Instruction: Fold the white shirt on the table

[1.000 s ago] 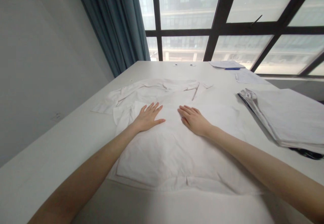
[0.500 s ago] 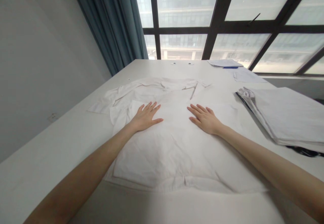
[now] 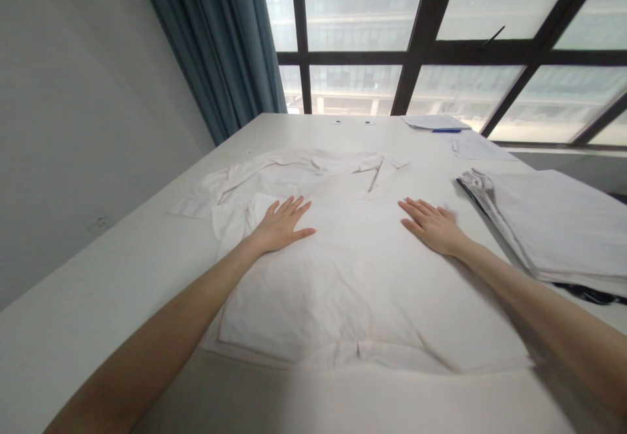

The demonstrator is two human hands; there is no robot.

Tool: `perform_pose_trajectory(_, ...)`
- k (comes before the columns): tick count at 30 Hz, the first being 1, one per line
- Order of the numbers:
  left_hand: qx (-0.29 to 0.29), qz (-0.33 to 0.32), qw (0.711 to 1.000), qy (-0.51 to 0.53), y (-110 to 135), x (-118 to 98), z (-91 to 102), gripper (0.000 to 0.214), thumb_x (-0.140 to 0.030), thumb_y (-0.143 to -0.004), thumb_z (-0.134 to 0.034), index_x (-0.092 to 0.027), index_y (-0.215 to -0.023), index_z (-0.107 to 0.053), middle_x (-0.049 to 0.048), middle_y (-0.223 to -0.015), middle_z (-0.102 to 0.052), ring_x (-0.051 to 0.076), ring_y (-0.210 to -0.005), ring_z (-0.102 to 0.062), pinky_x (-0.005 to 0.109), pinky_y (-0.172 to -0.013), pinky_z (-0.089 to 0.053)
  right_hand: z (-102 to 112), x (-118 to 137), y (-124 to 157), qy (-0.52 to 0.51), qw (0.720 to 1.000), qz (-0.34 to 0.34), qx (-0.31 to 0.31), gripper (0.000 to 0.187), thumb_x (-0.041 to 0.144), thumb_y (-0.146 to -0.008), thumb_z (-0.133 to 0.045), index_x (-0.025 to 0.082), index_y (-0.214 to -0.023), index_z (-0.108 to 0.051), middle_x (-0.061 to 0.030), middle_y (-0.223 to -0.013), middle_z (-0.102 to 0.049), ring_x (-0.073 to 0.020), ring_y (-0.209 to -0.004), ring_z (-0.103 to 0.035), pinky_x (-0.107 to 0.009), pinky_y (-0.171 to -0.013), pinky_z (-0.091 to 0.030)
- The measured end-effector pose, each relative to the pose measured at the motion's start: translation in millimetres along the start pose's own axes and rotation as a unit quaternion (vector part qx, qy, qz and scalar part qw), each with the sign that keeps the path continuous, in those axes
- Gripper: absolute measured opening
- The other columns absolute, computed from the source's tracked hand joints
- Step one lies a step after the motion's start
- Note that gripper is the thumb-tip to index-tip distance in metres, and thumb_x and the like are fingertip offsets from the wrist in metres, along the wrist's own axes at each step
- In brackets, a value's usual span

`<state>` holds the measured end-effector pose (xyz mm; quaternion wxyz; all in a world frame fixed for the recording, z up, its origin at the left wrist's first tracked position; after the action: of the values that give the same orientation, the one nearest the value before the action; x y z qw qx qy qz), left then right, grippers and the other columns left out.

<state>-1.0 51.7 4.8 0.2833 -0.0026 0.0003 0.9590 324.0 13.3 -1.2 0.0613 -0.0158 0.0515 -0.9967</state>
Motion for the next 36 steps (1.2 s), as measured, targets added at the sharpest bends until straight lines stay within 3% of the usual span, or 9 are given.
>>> perform_pose_trajectory(9,0.018,0.041,0.998,-0.035,7.6,15.9,2.9,0.071,-0.064,-0.097,-0.027,-0.023,-0.155,-0.02,0.0083,-0.162,-0.016,0.028,-0.15,-0.014,0.052,-0.118,-0.015,-2.0,-50.8,15.7,0.041,0.996,-0.071,0.03,0.064,0.056,-0.098,-0.015,0.026,-0.153,-0.03,-0.0034,-0.159,-0.028,-0.025,-0.145,-0.027,-0.057,-0.113,-0.027)
perform_pose_trajectory(12,0.011,0.049,0.997,-0.05,8.8,18.3,4.8,0.069,-0.061,-0.098,-0.027,-0.023,-0.155,-0.02,0.0096,-0.162,-0.016,0.029,-0.149,-0.014,0.052,-0.117,-0.017,4.5,-53.1,19.5,0.073,0.995,-0.064,0.003,0.063,0.053,-0.098,-0.019,0.022,-0.15,-0.037,-0.007,-0.156,-0.034,-0.0282,-0.143,-0.031,-0.06,-0.113,-0.023)
perform_pose_trajectory(15,-0.018,0.045,0.996,-0.076,9.0,9.9,13.1,0.065,-0.054,-0.1,-0.029,-0.017,-0.153,-0.027,0.0143,-0.16,-0.02,0.032,-0.148,-0.018,0.053,-0.116,-0.018,24.7,-29.9,21.9,0.109,0.991,-0.018,-0.073,0.056,0.041,-0.099,-0.025,0.014,-0.14,-0.049,-0.0144,-0.15,-0.045,-0.0323,-0.14,-0.036,-0.061,-0.113,-0.02)
perform_pose_trajectory(17,-0.043,0.021,0.995,-0.086,11.5,-9.7,20.6,0.058,-0.045,-0.102,-0.028,-0.012,-0.15,-0.035,0.0168,-0.158,-0.026,0.032,-0.147,-0.022,0.053,-0.116,-0.017,35.2,0.6,25.6,0.089,0.99,0.03,-0.107,0.049,0.029,-0.097,-0.029,0.012,-0.135,-0.053,-0.0165,-0.146,-0.049,-0.031,-0.137,-0.041,-0.058,-0.112,-0.025)
perform_pose_trajectory(19,-0.051,-0.032,0.996,-0.071,18.7,-43.1,23.7,0.054,-0.04,-0.104,-0.024,-0.01,-0.146,-0.039,0.0165,-0.156,-0.031,0.028,-0.146,-0.027,0.049,-0.116,-0.018,36.7,38.8,31.8,0.026,0.992,0.08,-0.099,0.046,0.025,-0.095,-0.032,0.012,-0.134,-0.054,-0.016,-0.142,-0.053,-0.0275,-0.133,-0.047,-0.051,-0.109,-0.034)
perform_pose_trajectory(21,-0.027,-0.09,0.995,-0.024,31.7,-82.0,19.1,0.058,-0.046,-0.103,-0.022,-0.011,-0.147,-0.037,0.0152,-0.155,-0.034,0.024,-0.144,-0.031,0.043,-0.114,-0.026,30.9,82.1,42.4,-0.041,0.988,0.135,-0.063,0.046,0.029,-0.096,-0.034,0.013,-0.134,-0.054,-0.0155,-0.142,-0.053,-0.025,-0.132,-0.048,-0.044,-0.107,-0.04)
perform_pose_trajectory(25,-0.021,-0.167,0.986,0.019,63.8,-139.3,12.2,0.079,-0.066,-0.096,-0.025,-0.008,-0.15,-0.028,0.0187,-0.158,-0.024,0.029,-0.148,-0.019,0.05,-0.116,-0.02,19.5,130.1,64.5,-0.054,0.989,0.133,-0.025,0.056,0.044,-0.098,-0.033,0.015,-0.145,-0.044,-0.0132,-0.153,-0.04,-0.0311,-0.142,-0.032,-0.053,-0.11,-0.034)
perform_pose_trajectory(29,-0.014,-0.187,0.982,0.034,79.3,-144.2,6.8,0.084,-0.069,-0.093,-0.032,-0.011,-0.153,-0.022,0.02,-0.16,-0.017,0.034,-0.149,-0.013,0.056,-0.116,-0.015,14.0,134.3,76.8,-0.021,0.99,0.136,0.01,0.063,0.052,-0.098,-0.033,0.019,-0.152,-0.031,-0.0092,-0.16,-0.026,-0.0326,-0.147,-0.02,-0.058,-0.112,-0.027)
perform_pose_trajectory(36,0.019,-0.199,0.978,0.057,101.3,-116.1,5.5,0.07,-0.066,-0.091,-0.044,-0.039,-0.152,-0.023,0.0136,-0.162,-0.012,0.038,-0.147,-0.015,0.062,-0.113,-0.016,16.9,102.4,91.5,0.012,0.992,0.129,0.002,0.058,0.052,-0.1,-0.026,0.029,-0.153,-0.029,-0.0023,-0.159,-0.026,-0.0285,-0.146,-0.022,-0.056,-0.112,-0.028)
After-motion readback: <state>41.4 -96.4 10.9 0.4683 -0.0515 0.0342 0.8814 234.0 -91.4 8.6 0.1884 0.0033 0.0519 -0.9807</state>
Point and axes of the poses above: each hand's wrist, its own y-axis away from the middle knuckle, its own z-axis out of the back of the hand, x = y × z, the point moved 10 cm from there along -y, towards the middle knuckle
